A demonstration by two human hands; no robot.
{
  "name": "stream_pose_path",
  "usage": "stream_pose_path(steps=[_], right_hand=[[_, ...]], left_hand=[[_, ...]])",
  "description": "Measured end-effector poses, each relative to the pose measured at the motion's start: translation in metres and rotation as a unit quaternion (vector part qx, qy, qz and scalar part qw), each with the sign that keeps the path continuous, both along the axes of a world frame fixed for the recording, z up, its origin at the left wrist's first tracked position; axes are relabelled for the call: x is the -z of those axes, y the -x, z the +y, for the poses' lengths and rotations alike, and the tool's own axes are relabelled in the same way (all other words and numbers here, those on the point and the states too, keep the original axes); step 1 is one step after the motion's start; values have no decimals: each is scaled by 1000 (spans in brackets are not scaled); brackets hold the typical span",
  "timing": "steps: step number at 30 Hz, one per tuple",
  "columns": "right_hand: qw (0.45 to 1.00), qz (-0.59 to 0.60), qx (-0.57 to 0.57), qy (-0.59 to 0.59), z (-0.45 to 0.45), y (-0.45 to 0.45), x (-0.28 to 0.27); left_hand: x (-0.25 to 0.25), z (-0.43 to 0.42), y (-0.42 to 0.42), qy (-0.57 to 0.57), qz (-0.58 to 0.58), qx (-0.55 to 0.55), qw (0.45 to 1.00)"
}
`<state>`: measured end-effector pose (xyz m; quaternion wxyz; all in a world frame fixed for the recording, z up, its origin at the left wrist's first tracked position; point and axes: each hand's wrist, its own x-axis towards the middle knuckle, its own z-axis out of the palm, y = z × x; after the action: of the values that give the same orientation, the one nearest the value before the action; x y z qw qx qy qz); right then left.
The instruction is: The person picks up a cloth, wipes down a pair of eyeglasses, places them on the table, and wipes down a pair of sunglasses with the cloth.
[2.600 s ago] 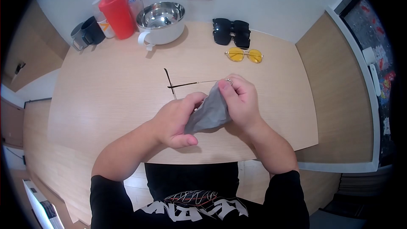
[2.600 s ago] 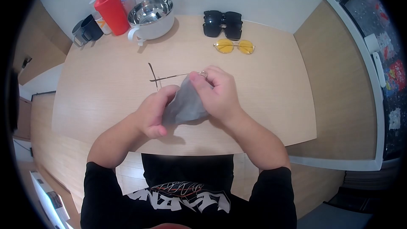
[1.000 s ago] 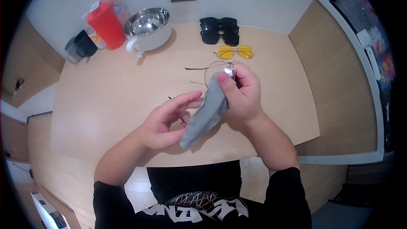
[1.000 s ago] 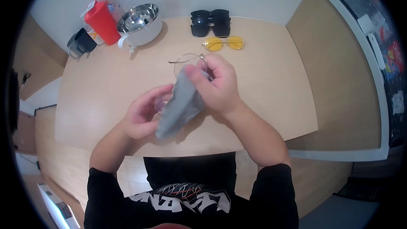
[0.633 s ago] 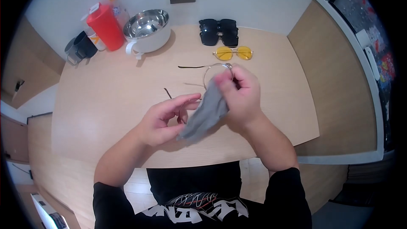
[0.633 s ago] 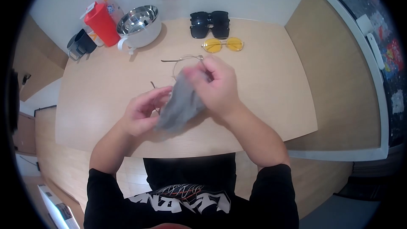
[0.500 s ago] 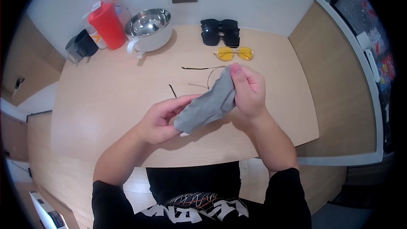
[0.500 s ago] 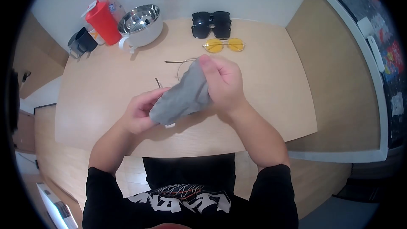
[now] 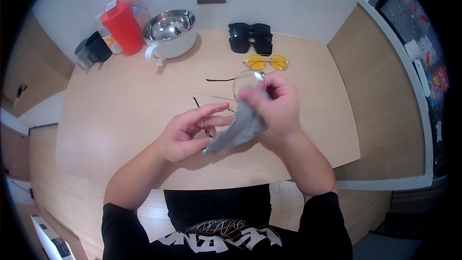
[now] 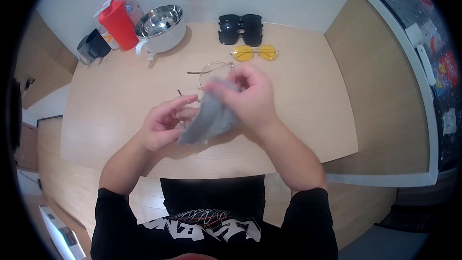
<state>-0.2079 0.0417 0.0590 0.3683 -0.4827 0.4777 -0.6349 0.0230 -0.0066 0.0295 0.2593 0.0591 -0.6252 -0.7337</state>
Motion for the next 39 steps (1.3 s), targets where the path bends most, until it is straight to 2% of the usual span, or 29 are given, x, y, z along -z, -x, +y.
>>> stream_pose_path(steps=[2, 3, 6, 10, 12, 15, 19, 22, 25, 26, 29, 32, 33, 34, 37, 39], right_hand=[[996, -18, -74, -56, 5, -14, 4], [993, 54, -78, -77, 2, -11, 8], [985, 64, -104, -123, 5, -10, 7], [977, 73, -174, -103, 7, -23, 10], [973, 91, -189, -100, 8, -24, 14], [989, -11, -82, -126, 9, -22, 10], [997, 9, -48, -66, 5, -12, 18], [983, 128, -131, -13, 10, -26, 15], [980, 78, -155, -100, 11, -33, 12], [977, 80, -149, -128, 12, -32, 9], [986, -58, -78, -135, 10, -24, 6], [984, 65, -94, -137, 10, -24, 6], [981, -4, -160, -105, 12, -34, 11], [979, 46, -157, -124, 13, -35, 11], [962, 176, -131, -164, 14, -32, 2], [981, 36, -107, -157, 11, -29, 4]], left_hand=[[6, -2, 1, 7, 16, -7, 1000], [8, -1, 1, -5, 18, -9, 1000], [5, 4, 4, -38, 29, -21, 999], [4, 11, 12, -68, 47, -56, 995], [6, 12, 12, -36, 44, -60, 997], [14, 9, 7, 24, 16, -50, 998], [14, 17, 8, 53, 23, -49, 997], [6, 19, 13, 45, 46, -68, 996], [9, 11, 10, 151, 14, -73, 986], [10, 12, 9, 137, 5, -63, 989], [12, 15, 7, 111, -11, -45, 993], [13, 17, 13, 122, 9, -66, 990], [14, 16, 17, 128, 23, -90, 987], [14, 16, 18, 135, 36, -115, 984], [13, 16, 17, 69, 38, -97, 992], [18, 11, 8, 111, -39, -81, 990]])
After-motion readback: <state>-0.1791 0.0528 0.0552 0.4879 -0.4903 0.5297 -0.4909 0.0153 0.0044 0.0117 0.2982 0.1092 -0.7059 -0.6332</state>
